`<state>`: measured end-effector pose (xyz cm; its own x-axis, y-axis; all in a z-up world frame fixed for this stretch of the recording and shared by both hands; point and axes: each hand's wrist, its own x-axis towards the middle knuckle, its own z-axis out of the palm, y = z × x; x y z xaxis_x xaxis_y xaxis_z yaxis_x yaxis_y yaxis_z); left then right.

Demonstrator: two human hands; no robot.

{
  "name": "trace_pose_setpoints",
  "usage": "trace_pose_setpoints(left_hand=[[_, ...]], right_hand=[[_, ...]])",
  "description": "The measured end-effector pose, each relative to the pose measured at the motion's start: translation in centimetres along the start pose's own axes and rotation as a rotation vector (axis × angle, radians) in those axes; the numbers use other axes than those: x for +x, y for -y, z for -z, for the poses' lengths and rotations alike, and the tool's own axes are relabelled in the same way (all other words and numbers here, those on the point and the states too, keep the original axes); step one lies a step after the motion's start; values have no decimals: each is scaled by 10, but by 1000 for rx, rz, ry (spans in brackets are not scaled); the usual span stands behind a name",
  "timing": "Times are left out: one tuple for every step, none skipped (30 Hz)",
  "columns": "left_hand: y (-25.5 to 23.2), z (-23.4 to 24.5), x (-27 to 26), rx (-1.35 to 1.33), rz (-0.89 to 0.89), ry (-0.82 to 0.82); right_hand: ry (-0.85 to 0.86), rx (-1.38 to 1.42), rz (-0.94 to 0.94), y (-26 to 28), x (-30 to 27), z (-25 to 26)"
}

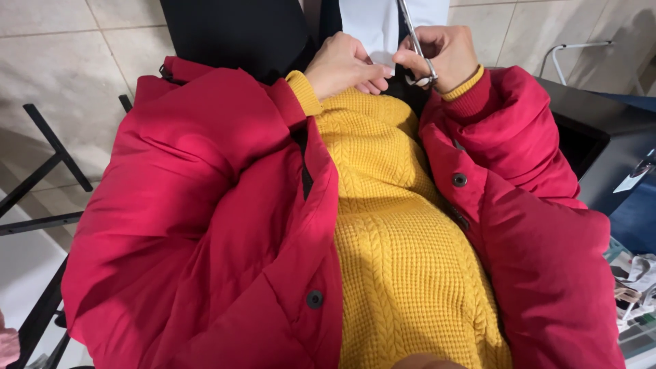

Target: Cutting a pattern out of white fabric using scissors.

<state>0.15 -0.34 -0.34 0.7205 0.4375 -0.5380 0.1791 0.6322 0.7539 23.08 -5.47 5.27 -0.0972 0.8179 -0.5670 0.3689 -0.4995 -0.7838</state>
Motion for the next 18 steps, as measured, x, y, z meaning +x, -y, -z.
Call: trace_pose_setpoints(left_hand=[[-1,0,0,-1,-1,1],[-1,0,0,-2,-2,-1],[-1,0,0,-2,-3,-3],[0,0,0,-8,-3,-2],[0,0,0,-13,-3,-1],[0,0,0,-11,-4,-1],[0,1,0,-10,-7,-3],[0,1,0,-9,-9,-4],[-1,1,0,-8,-9,-4],[-1,1,0,-7,-9,-5],[-1,1,-1,-6,-9,-5],[-2,1,-1,-7,-9,-6],[-2,1,-1,-4,-4,-4],[-2,1,-1,-1,1,-2],[-1,1,-1,-2,1,-3],[0,1,0,-1,1,-4],[0,1,0,-1,1,-6],[0,1,0,0,0,-6]], right_hand=[[-6,-42,17,2,0,0],[-8,-84,34,4,0,-1],[-7,-84,36,4,1,-2],[-16,-97,47,3,2,-2],[-25,-110,58,3,2,-3],[-26,-111,60,3,2,-3],[-43,-171,81,3,2,-3],[-59,-230,100,3,1,-4],[-60,-230,101,2,1,-4],[-66,-253,113,1,2,-4],[-72,-276,124,0,2,-4],[-71,-276,124,4,1,-6],[-68,-216,70,9,1,-8],[-65,-157,17,13,0,-9],[-63,-157,16,8,0,-9],[-70,-198,75,4,0,-8],[-77,-238,135,0,1,-7],[-78,-238,135,-2,2,-7]])
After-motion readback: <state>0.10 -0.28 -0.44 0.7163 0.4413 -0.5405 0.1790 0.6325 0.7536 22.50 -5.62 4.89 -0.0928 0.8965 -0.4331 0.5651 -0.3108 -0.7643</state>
